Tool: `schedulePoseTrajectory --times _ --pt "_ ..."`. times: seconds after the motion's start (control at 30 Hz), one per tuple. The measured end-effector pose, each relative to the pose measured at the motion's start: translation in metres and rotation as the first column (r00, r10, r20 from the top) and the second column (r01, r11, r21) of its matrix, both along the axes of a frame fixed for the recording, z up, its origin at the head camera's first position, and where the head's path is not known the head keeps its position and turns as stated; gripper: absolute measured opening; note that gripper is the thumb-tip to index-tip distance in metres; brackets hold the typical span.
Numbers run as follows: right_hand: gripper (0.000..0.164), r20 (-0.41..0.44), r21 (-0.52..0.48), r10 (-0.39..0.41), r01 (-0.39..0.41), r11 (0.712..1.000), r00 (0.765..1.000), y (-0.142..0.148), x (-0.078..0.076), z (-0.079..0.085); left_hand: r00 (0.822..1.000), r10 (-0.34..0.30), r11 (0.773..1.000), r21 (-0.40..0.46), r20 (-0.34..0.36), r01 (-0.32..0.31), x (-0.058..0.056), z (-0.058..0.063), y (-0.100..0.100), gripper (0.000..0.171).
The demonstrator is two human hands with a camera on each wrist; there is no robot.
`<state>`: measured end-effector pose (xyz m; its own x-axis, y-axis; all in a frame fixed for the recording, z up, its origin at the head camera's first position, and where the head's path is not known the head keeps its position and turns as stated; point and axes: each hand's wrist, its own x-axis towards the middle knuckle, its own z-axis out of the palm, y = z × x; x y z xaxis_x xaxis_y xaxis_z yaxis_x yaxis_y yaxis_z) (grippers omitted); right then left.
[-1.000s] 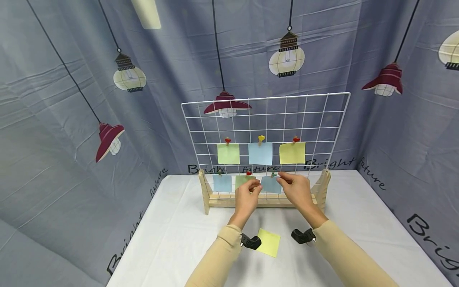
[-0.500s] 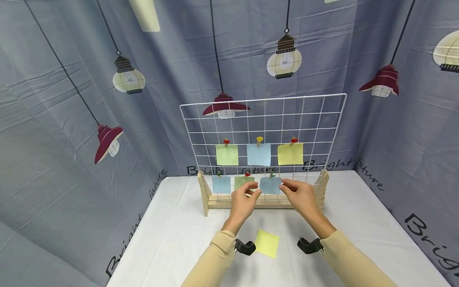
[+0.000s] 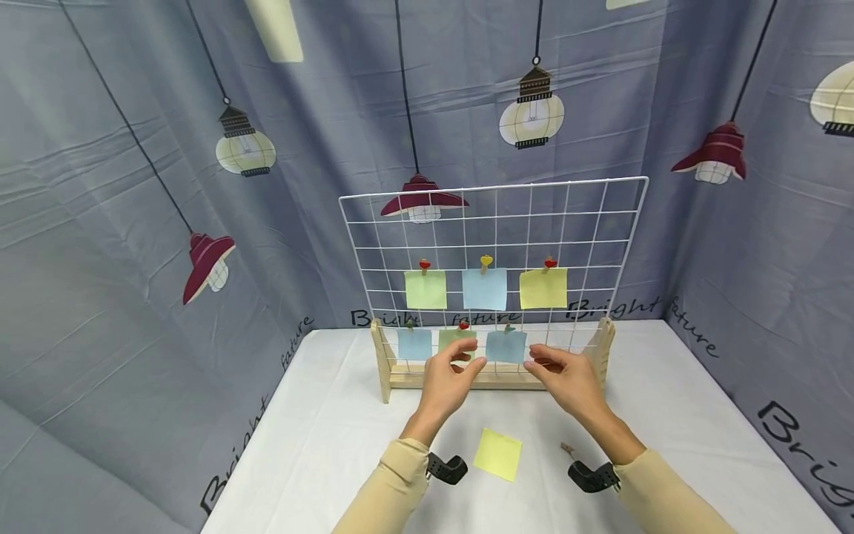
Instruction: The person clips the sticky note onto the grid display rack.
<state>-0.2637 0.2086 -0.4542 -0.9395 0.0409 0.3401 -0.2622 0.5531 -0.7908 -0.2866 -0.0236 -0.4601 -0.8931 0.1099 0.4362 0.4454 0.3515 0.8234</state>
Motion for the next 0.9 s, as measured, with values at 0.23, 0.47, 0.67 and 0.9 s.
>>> schedulePoseTrajectory --times 0.23,0.47,0.67,0.9 --pt "0.043 -0.015 0.023 0.006 -0.006 1.000 1.000 0.010 0.015 -0.001 1.000 -0.004 1.000 -0.012 0.013 0.004 0.009 0.004 -0.005 0.032" --pt "0.040 -0.041 0.071 -0.038 0.041 0.997 0.998 0.023 0.028 -0.005 0.999 -0.026 1.000 0.014 0.035 0.025 0.019 0.000 -0.013 0.034" --pt "0.039 -0.082 0.108 -0.050 0.059 0.992 0.995 0.030 0.039 -0.010 0.999 -0.033 0.999 0.003 0.032 0.033 0.027 -0.003 -0.019 0.033" --pt "0.040 -0.084 0.114 -0.076 0.085 0.990 0.994 0.039 0.052 -0.018 0.999 -0.024 1.000 -0.003 0.024 0.024 0.039 -0.008 -0.026 0.033"
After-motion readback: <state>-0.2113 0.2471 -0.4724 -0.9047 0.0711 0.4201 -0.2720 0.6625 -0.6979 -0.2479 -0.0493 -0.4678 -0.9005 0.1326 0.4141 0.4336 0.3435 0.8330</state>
